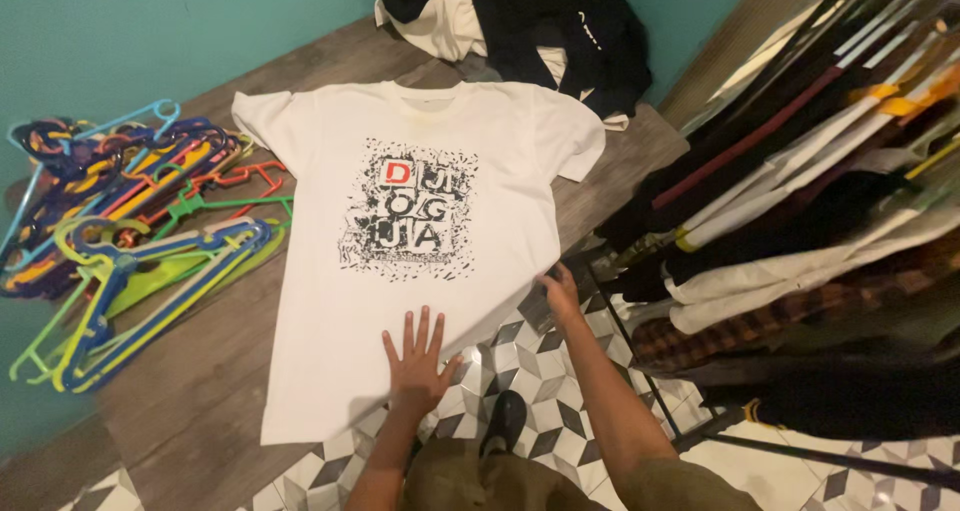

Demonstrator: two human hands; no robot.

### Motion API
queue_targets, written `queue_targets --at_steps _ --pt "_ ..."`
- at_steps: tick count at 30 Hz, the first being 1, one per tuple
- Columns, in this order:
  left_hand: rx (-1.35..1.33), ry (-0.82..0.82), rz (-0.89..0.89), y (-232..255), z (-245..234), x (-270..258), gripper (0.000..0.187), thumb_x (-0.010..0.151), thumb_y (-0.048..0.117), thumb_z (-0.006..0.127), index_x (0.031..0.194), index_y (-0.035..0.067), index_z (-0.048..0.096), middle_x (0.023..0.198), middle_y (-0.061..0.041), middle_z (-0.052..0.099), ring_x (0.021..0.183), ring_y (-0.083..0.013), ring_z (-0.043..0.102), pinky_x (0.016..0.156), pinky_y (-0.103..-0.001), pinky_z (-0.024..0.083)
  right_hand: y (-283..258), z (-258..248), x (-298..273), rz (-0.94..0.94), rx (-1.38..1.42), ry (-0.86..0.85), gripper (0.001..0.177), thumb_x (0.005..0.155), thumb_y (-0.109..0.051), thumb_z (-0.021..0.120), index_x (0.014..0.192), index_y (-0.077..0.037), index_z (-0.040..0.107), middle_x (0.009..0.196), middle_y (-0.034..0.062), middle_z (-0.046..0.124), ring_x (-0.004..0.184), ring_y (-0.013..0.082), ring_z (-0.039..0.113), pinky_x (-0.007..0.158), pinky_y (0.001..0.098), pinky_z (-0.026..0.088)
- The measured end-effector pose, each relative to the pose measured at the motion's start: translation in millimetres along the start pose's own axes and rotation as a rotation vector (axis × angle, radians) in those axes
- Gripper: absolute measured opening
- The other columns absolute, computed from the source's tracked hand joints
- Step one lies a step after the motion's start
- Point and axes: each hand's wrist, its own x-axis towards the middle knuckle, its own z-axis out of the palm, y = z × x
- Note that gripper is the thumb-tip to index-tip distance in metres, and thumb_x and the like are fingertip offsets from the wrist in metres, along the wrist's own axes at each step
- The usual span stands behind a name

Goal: The person takes a black polo shirt from a pile, smooths it on a wooden surface, buttons the collar, places it on a green hanger, and hangs it on a metal clothing rack. Then the person picks up a white t-shirt, smooths it on the surface, and prepares to hang it.

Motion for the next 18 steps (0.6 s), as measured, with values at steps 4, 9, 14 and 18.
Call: queue_targets --at_steps 4,9,14,18 --pt "0.017 0.181 0.019 4 0 -3 0.081 0.09 0.059 0.055 0.157 0.019 0.033 0.167 -0.009 0.023 0.154 -0.0344 0.019 0.117 -0.072 0.012 2 -4 16 0.12 -0.018 -0.037 0.066 0.081 -0.013 0.075 0.142 -0.001 0.05 0.128 0.0155 0.07 0.115 0.0236 0.063 0.094 0.034 0.047" --pt "0.018 0.176 0.003 10 -5 -3 0.08 0.09 0.058 0.058 0.156 0.018 0.037 0.166 -0.01 0.028 0.153 -0.0353 0.022 0.116 -0.073 0.014 19 -16 14 0.126 -0.09 -0.168 0.044 0.086 -0.026 0.078 0.122 -0.002 0.069 0.108 0.006 0.075 0.095 0.0161 0.066 0.082 0.0292 0.051" --pt "0.015 0.181 0.013 13 -12 -5 0.078 0.092 0.056 0.058 0.157 0.019 0.035 0.166 -0.009 0.026 0.154 -0.0355 0.021 0.117 -0.072 0.014 38 -42 -4 0.033 -0.201 -0.183 0.034 0.092 -0.037 0.076 0.096 -0.004 0.073 0.083 -0.0024 0.066 0.075 0.0084 0.057 0.066 0.027 0.046" --pt "0.009 0.126 -0.012 12 -11 -5 0.077 0.091 0.052 0.059 0.157 0.021 0.034 0.167 -0.008 0.025 0.153 -0.0346 0.021 0.117 -0.07 0.014 42 -60 -12 -0.012 -0.139 -0.108 0.037 0.098 -0.036 0.074 0.086 -0.002 0.068 0.072 -0.0058 0.053 0.066 0.0065 0.044 0.057 0.0273 0.036"
